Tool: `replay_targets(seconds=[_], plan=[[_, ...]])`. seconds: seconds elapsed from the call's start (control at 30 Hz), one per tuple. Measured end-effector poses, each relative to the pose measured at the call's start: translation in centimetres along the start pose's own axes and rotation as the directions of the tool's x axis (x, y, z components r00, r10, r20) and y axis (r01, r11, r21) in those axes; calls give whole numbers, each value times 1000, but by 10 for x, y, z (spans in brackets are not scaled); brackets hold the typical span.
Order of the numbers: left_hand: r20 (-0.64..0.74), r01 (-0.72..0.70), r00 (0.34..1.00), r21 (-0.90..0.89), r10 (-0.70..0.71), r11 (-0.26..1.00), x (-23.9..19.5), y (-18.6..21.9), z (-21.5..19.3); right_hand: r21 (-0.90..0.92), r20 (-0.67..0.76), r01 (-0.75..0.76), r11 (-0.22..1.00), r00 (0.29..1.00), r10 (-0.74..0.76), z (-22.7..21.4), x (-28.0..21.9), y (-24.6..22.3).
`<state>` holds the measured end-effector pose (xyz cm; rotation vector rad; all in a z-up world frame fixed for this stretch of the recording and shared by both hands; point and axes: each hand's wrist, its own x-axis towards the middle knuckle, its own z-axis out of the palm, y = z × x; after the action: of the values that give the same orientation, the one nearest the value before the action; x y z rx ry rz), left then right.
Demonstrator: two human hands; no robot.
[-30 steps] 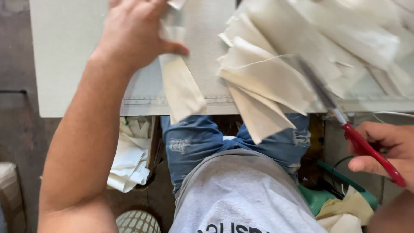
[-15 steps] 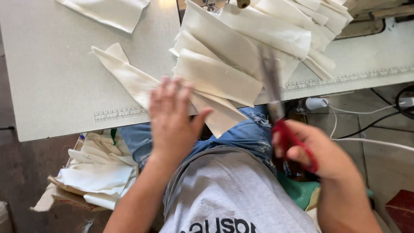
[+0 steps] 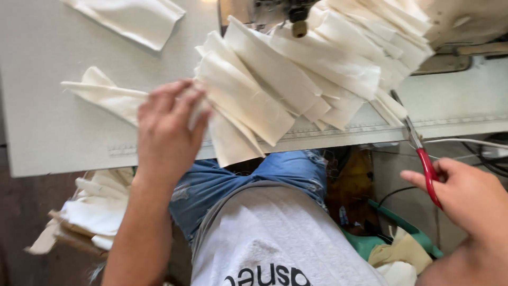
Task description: Cutting long strips of white fabric into smaller rectangular pieces using scissors at a sewing workstation.
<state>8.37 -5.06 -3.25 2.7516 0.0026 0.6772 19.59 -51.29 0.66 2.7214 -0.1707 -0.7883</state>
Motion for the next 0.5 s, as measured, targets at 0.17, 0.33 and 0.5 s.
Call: replay_targets(seconds=[0.17,0.33,0.5], plan=[[27,296,950,232,-310,927,-33,-43,-12,375,-147,134,917,986,-84,8,52,-42],[162,342,900,313,-405,886,-39,-62,-36,567,-405,389,726,899,-165,30,122,-49],[461,368,785,191,-414,910,-9,-71,-51,720,-345,433,543,902,-262,47,166,-49]])
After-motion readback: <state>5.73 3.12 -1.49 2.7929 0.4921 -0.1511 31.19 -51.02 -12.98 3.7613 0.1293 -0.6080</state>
